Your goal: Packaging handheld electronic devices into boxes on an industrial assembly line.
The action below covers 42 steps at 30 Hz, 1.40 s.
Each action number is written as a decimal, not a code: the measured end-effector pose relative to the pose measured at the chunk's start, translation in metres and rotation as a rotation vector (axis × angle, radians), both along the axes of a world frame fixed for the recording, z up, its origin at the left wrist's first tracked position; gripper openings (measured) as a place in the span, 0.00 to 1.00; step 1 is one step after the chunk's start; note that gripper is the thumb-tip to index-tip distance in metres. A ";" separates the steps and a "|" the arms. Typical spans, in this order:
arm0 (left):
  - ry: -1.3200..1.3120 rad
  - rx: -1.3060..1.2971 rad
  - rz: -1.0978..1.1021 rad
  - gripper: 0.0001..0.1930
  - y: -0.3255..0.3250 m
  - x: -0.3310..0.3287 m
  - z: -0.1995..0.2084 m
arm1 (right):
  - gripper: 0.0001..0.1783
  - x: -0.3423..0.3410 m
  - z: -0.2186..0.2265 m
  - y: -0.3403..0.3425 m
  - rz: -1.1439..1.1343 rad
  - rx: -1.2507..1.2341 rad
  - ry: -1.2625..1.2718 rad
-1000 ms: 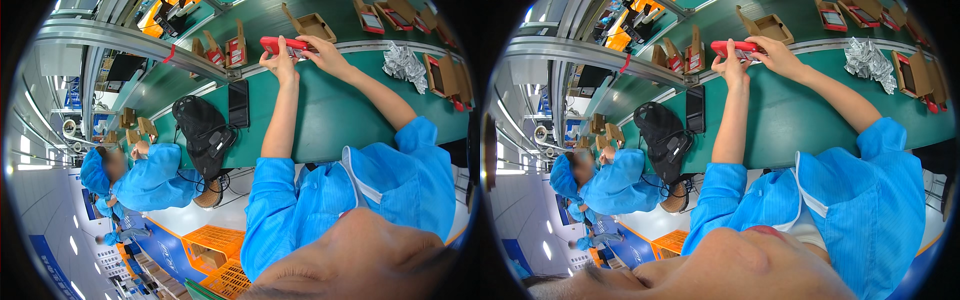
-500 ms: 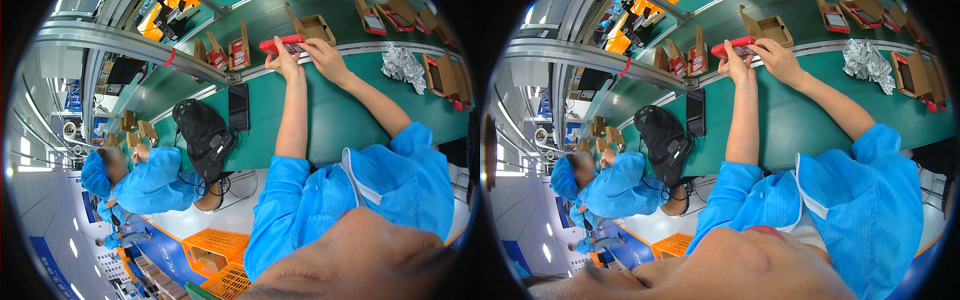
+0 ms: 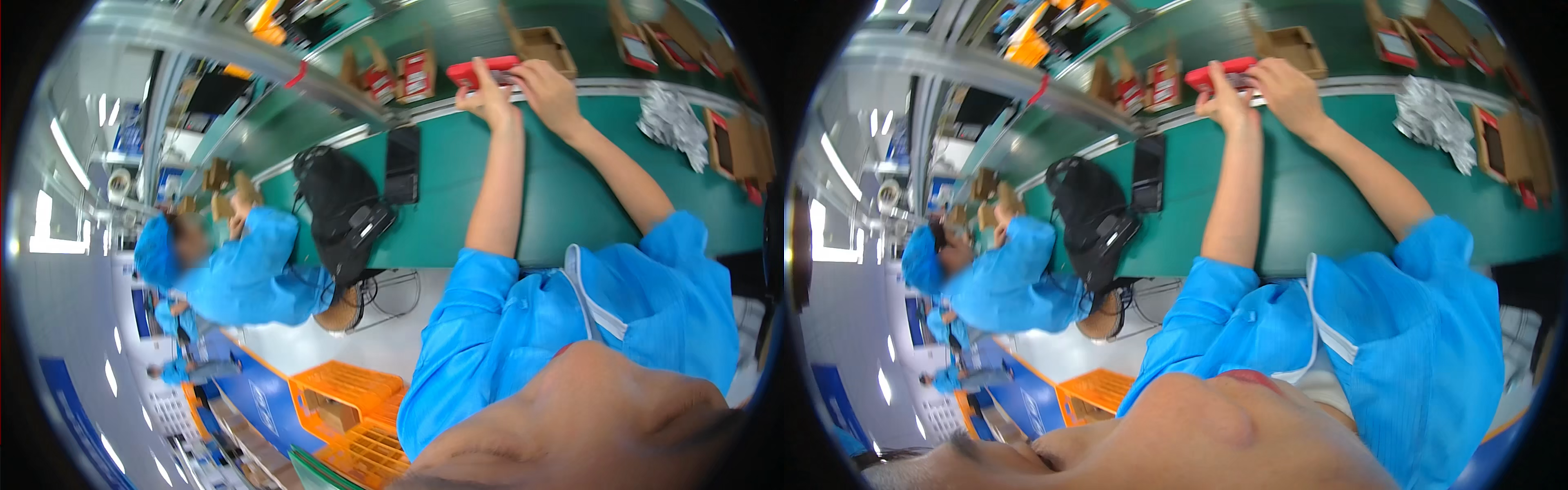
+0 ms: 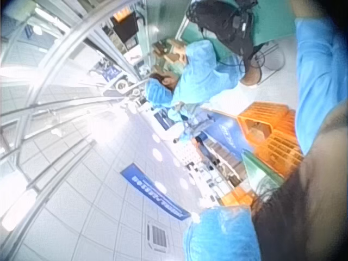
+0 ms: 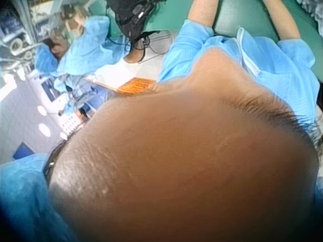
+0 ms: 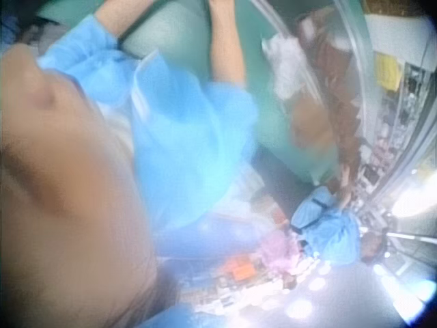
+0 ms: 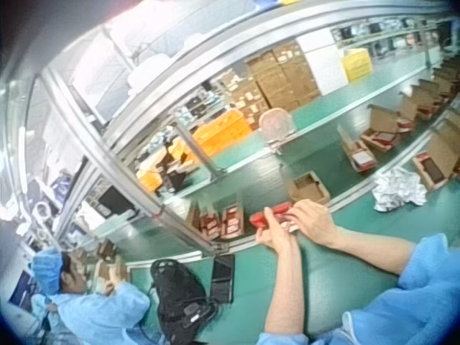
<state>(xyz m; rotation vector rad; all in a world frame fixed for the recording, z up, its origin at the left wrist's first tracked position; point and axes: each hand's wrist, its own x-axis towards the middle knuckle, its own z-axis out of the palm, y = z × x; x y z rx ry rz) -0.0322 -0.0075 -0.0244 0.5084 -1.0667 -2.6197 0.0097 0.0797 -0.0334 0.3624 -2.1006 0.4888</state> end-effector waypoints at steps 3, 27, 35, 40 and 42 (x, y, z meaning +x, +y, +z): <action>-0.006 -0.055 0.043 0.32 -0.007 0.017 -0.012 | 0.10 0.005 -0.008 0.000 -0.034 0.085 0.068; -0.196 -0.180 0.332 0.30 -0.035 0.061 -0.049 | 0.18 0.035 -0.014 -0.005 0.240 0.793 0.054; -0.166 -0.196 0.309 0.30 -0.030 0.056 -0.062 | 0.15 0.063 0.002 -0.026 0.343 0.559 -0.089; 0.101 0.102 -0.050 0.31 -0.048 0.050 -0.065 | 0.08 0.123 -0.002 -0.009 0.410 0.422 -0.201; 0.370 0.328 -0.405 0.17 -0.064 0.047 -0.055 | 0.07 0.145 0.041 0.012 0.359 0.224 -0.330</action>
